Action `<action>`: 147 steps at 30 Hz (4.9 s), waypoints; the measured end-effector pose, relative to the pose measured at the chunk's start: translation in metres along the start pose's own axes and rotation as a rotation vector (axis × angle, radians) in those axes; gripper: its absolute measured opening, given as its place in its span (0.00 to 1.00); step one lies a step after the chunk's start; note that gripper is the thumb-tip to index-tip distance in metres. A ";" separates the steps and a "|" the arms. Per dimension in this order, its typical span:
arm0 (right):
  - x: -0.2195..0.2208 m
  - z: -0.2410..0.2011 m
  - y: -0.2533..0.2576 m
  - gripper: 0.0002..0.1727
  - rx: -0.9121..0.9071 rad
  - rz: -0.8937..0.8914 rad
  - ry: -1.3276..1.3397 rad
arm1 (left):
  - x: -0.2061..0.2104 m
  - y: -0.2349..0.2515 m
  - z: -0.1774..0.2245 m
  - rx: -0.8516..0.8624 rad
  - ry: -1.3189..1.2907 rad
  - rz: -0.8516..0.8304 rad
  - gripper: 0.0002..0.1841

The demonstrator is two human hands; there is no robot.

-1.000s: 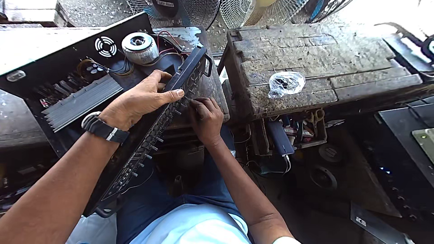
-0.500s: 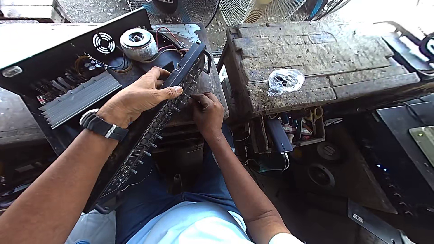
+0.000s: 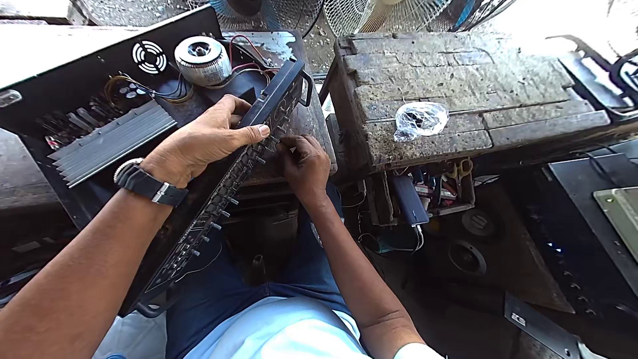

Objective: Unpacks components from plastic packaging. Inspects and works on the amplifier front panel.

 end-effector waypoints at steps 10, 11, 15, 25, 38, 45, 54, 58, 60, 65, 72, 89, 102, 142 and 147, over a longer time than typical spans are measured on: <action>0.001 -0.002 -0.001 0.08 -0.019 0.042 -0.012 | 0.000 0.000 0.002 0.013 -0.001 0.012 0.34; 0.001 -0.002 -0.001 0.08 -0.018 0.042 -0.020 | 0.000 0.000 0.002 0.014 0.001 0.018 0.34; 0.004 -0.002 -0.002 0.08 -0.024 0.046 -0.058 | 0.000 0.000 0.002 0.017 -0.006 0.016 0.34; 0.006 -0.002 -0.005 0.08 -0.050 0.103 -0.073 | 0.000 0.003 -0.001 0.001 -0.017 -0.012 0.31; 0.006 -0.005 -0.004 0.09 -0.027 0.101 -0.084 | 0.002 0.002 0.001 0.002 -0.039 -0.005 0.29; 0.007 -0.005 -0.003 0.10 0.000 0.085 -0.116 | 0.002 0.003 0.001 -0.005 -0.019 0.009 0.30; 0.003 -0.001 -0.004 0.08 -0.031 0.055 -0.026 | 0.001 0.004 -0.001 -0.021 0.005 0.004 0.31; 0.003 -0.001 -0.006 0.08 -0.040 0.071 -0.023 | 0.001 0.004 -0.002 -0.013 0.000 0.004 0.31; 0.003 -0.001 -0.006 0.07 -0.050 0.078 -0.018 | 0.001 0.004 -0.002 -0.015 0.005 0.008 0.32; 0.004 0.000 -0.006 0.06 -0.048 0.083 -0.015 | 0.001 0.004 -0.002 -0.021 0.015 0.014 0.30; 0.006 -0.002 -0.002 0.07 -0.016 0.080 -0.056 | 0.000 0.004 -0.002 -0.016 0.004 0.006 0.30; 0.001 -0.004 0.009 0.09 0.014 -0.048 -0.050 | 0.002 0.004 0.000 -0.001 -0.017 -0.002 0.29; 0.001 -0.006 0.020 0.14 -0.005 -0.192 -0.158 | 0.001 0.005 -0.001 -0.022 0.020 0.001 0.29; 0.008 -0.008 0.015 0.17 -0.097 -0.200 -0.329 | -0.001 0.005 -0.001 0.004 0.039 -0.010 0.27; 0.007 -0.011 0.012 0.16 -0.123 -0.130 -0.315 | -0.001 0.004 -0.001 0.019 0.033 -0.009 0.27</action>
Point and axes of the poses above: each hand's wrist, its own y-axis towards the middle knuckle, its own x-axis out of the palm, z = x × y, the point moved 5 cm from there along y, towards the middle knuckle, and after that the axes turned 13 degrees about -z, right-handed, at the moved point
